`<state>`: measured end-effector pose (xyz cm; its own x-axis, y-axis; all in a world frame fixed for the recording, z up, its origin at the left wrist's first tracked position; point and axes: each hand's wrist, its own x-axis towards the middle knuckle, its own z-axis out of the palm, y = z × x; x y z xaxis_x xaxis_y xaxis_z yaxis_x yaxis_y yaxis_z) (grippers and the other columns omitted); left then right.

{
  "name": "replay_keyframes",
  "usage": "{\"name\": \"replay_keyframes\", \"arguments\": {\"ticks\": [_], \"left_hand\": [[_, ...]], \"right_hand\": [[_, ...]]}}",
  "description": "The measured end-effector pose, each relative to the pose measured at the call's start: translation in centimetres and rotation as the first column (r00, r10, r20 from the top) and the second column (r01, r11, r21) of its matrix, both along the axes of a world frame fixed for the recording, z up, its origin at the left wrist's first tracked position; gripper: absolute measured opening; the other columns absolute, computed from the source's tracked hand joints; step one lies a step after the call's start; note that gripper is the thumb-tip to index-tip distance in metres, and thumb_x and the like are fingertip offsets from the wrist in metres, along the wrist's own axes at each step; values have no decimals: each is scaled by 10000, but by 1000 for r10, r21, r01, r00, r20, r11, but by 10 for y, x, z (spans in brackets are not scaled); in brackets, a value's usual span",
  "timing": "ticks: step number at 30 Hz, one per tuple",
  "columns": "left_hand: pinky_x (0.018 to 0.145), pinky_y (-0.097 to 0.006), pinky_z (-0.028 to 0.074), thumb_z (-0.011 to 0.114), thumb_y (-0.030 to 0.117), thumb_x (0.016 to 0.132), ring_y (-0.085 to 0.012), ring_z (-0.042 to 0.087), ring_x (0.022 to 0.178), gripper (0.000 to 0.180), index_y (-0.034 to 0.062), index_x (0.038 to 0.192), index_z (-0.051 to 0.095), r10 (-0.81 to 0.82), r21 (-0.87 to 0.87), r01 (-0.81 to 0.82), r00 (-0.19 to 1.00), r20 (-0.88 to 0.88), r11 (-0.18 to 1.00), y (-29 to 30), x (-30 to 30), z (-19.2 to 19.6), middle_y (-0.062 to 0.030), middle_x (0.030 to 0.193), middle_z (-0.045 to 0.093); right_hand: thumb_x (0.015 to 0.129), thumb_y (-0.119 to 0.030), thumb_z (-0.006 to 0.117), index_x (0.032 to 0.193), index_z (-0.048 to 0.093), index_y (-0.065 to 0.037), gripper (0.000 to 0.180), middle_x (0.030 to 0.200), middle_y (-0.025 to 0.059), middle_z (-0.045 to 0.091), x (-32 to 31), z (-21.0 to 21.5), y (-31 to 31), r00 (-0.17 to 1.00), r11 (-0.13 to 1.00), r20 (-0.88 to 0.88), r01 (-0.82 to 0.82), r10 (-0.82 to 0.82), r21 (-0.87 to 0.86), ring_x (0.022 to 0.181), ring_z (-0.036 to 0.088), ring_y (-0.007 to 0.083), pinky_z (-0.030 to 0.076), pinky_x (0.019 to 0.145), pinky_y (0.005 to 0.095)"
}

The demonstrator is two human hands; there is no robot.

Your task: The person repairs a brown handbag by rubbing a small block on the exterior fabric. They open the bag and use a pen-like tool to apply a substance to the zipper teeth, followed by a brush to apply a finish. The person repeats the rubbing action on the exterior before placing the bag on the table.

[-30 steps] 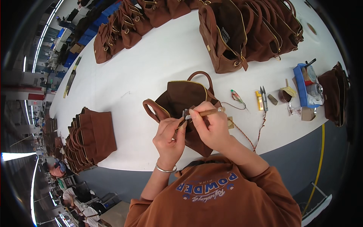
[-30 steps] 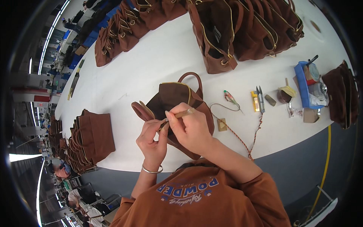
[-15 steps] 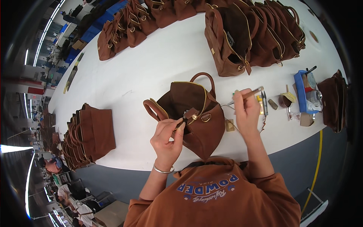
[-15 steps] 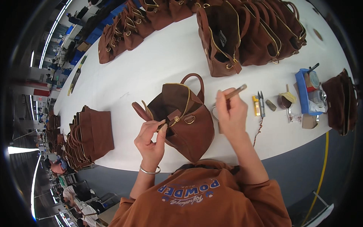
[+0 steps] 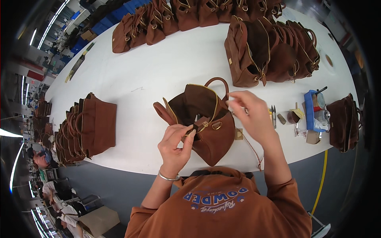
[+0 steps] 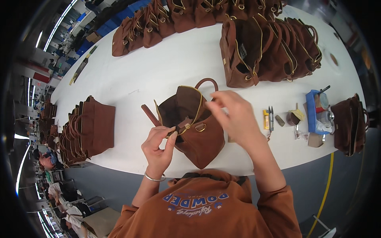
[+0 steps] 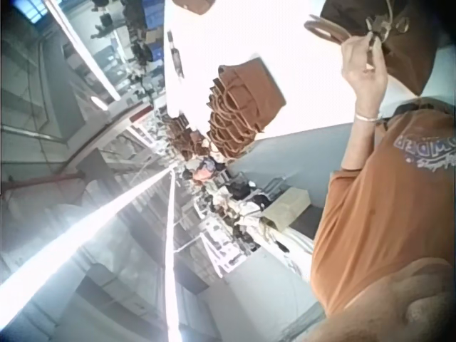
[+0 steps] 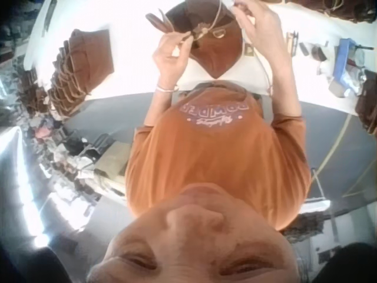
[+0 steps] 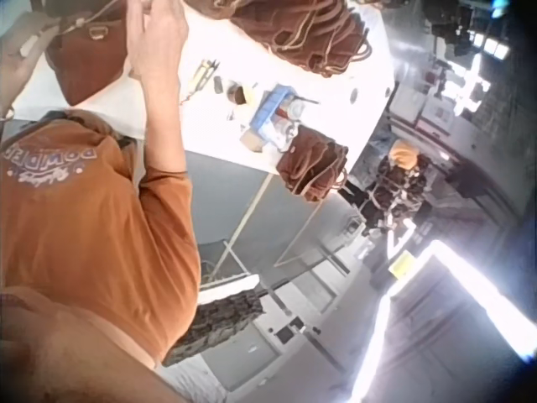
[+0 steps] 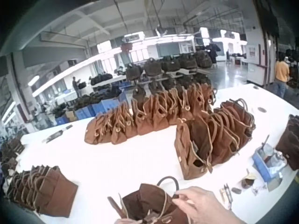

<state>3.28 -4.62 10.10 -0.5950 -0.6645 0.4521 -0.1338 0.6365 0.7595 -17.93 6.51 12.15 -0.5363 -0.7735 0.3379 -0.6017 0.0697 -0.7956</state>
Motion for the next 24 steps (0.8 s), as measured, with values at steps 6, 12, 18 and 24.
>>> {"name": "replay_keyframes", "arguments": {"ticks": [6, 12, 18, 24], "left_hand": [[715, -307, 522, 750, 17, 803, -230, 651, 800, 141, 1, 940, 721, -30, 1, 30, 999, -25, 1000, -1, 16, 1, -107, 840, 683], [698, -309, 523, 755, 38, 804, -225, 652, 792, 131, 12, 929, 723, 12, -12, -13, 999, -49, 1000, -24, 41, 6, -102, 842, 686], [699, -307, 520, 736, 71, 835, -218, 651, 783, 127, 8, 944, 721, 15, 10, -15, 996, -91, 1000, -60, 52, 18, -99, 845, 687], [734, -293, 498, 579, 186, 982, -176, 630, 776, 232, 7, 1041, 715, -8, 166, 14, 999, -41, 986, -94, 60, 38, -89, 857, 681]], "right_hand": [[951, -325, 595, 1015, 663, -8, 330, 854, 165, 676, 29, 10, -67, 732, 658, -152, -476, 664, 583, 780, 641, 340, 502, 706, 431], [918, -259, 650, 963, 687, 37, 302, 775, 115, 675, 26, 30, -92, 700, 613, 364, -714, 614, 339, 669, 658, 208, 521, 668, 339], [888, -77, 689, 962, 699, 31, 131, 802, 39, 678, 47, 61, -103, 701, 841, 620, -528, 353, 118, 692, 620, 76, 499, 627, 211], [905, -72, 671, 968, 696, 16, 111, 800, 28, 674, 66, 89, -116, 871, 936, 351, -350, 344, -47, 706, 612, 63, 493, 632, 202]]}}
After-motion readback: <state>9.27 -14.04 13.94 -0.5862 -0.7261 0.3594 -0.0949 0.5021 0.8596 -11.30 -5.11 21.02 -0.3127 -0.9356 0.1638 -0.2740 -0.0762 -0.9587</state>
